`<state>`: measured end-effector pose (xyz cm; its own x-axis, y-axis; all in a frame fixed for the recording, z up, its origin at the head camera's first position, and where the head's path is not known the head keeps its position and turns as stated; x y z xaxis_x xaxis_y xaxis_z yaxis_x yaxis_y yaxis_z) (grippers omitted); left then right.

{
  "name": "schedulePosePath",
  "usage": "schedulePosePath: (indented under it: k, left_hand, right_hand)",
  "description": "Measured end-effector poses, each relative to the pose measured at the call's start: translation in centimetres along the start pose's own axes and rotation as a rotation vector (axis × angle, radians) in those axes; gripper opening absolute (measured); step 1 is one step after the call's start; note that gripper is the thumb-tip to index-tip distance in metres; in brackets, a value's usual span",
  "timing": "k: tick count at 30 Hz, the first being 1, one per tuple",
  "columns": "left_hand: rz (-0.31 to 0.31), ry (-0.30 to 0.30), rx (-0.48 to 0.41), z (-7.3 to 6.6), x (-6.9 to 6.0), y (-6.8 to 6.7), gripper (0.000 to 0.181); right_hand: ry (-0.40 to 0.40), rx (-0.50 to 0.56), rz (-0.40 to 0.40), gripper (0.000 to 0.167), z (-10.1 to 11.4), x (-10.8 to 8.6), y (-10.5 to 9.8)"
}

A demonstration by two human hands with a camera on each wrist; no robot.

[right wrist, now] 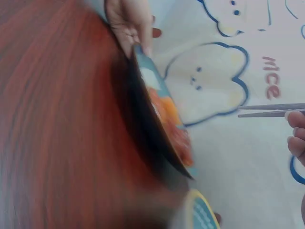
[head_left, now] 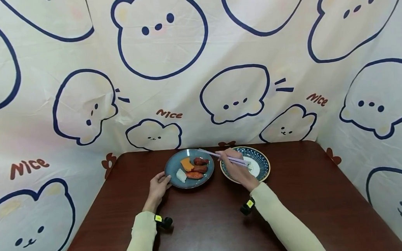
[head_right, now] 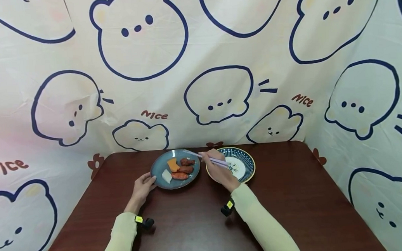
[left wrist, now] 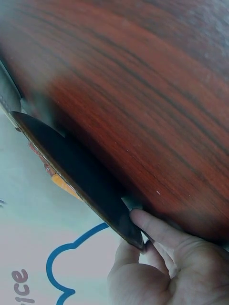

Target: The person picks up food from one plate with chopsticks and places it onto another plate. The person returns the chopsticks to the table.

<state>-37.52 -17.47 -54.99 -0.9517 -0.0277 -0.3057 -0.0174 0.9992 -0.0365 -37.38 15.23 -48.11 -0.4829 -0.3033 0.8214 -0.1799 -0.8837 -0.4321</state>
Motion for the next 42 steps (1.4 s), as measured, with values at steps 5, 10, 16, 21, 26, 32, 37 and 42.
schedulePosePath:
  k: [5, 10, 16, 21, 26, 32, 37, 42]
  left_hand:
    - [-0.004, 0.005, 0.005, 0.1, 0.1, 0.0, 0.049]
    - [0.007, -0.004, 0.01, 0.5, 0.3, -0.2, 0.053]
    - [-0.006, -0.005, 0.011, 0.3, 0.1, -0.6, 0.053]
    - [-0.009, -0.01, 0.019, 0.3, 0.3, -0.4, 0.052]
    - [-0.013, -0.005, 0.023, 0.5, 0.6, -0.1, 0.053]
    - [-0.024, -0.013, 0.027, 0.6, 0.6, -0.1, 0.052]
    - [-0.019, -0.013, 0.023, 0.7, 0.8, -0.1, 0.051]
    - [-0.019, -0.011, 0.024, 0.6, 0.9, -0.2, 0.05]
  right_hand:
    - [-0.186, -0.017, -0.045, 0.024, -0.3, -1.1, -4.1]
    - [-0.324, -0.109, -0.072, 0.02, -0.6, -3.0, -8.5]
    - [-0.256, -0.285, -0.018, 0.021, -1.0, -5.4, -12.9]
    - [-0.205, -0.409, 0.077, 0.023, -1.7, -7.1, -15.6]
    - [-0.137, -0.589, 0.229, 0.026, -3.3, -9.8, -17.8]
    - [-0.051, -0.712, 0.451, 0.029, -5.5, -13.1, -19.6]
    - [0.008, -0.738, 0.575, 0.028, -5.7, -14.0, -20.3]
    - [0.05, -0.709, 0.663, 0.025, -5.4, -13.6, -20.3]
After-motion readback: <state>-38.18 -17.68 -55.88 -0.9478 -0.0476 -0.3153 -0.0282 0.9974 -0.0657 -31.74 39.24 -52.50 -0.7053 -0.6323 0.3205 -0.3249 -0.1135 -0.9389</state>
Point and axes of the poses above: each hand's wrist, its own x-axis towards the middle knuckle, its own y-axis out of the palm, z = x × y, the point moved 1 cm from there along x, towards the middle knuckle, and after that the axes turned 14 degrees about -y, right-handed, at the moved point
